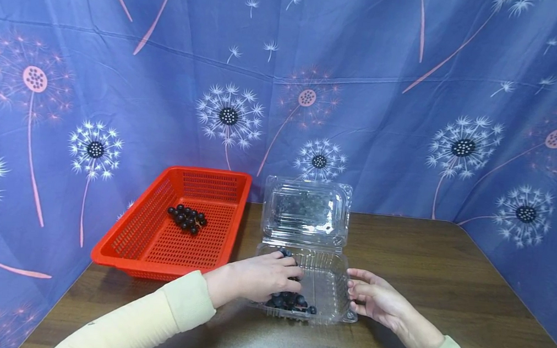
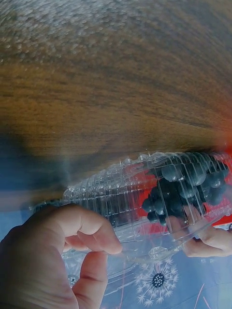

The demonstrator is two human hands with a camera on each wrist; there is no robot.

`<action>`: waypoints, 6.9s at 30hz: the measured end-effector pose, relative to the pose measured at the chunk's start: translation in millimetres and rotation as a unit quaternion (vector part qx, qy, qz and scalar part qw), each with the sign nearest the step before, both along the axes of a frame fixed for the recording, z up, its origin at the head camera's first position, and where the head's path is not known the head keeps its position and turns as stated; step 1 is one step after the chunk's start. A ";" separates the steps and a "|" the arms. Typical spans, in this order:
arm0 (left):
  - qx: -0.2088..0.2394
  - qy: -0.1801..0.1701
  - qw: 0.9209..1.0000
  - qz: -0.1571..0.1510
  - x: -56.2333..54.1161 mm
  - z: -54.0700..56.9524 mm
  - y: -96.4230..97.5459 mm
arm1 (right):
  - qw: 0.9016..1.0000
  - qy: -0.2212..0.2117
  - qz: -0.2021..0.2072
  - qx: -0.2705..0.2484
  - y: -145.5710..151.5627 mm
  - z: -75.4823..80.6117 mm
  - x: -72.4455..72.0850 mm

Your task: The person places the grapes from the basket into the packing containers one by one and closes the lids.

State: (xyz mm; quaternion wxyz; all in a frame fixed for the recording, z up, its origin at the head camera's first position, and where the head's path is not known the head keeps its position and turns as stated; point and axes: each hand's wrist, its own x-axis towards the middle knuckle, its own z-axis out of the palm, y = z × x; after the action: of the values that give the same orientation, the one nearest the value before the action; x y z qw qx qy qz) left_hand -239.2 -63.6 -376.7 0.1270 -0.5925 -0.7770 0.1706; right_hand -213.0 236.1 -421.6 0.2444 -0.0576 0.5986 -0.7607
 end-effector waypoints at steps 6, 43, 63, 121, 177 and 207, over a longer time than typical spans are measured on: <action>0.002 0.013 1.000 -0.003 1.5 3.7 -1.5 | 1.000 -0.001 0.000 -0.005 -0.1 -0.5 -0.2; 0.000 0.027 1.000 0.010 8.5 60.1 -18.2 | 1.000 -0.008 -0.006 0.019 -1.3 0.0 -0.9; 0.038 0.026 0.998 0.043 -8.1 82.5 -39.4 | 1.000 -0.007 -0.006 0.022 -1.9 1.9 -1.8; 0.121 -0.058 0.961 0.240 -107.5 76.6 -134.6 | 0.999 -0.006 -0.011 0.032 -3.0 -1.8 -4.4; -0.007 -0.141 0.908 0.395 -140.1 17.6 -180.6 | 1.000 -0.006 -0.002 0.011 -1.1 -1.8 -2.8; -0.081 -0.084 0.930 0.350 -138.2 1.1 -180.7 | 1.000 -0.012 -0.001 0.008 -1.0 -3.6 -3.3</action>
State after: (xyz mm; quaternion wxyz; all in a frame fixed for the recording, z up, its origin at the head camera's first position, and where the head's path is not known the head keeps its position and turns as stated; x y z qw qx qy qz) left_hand -377.4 -244.4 -375.7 -0.0555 -0.3039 -0.9262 0.2162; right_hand -216.3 235.1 -425.3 0.2510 -0.0460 0.6021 -0.7566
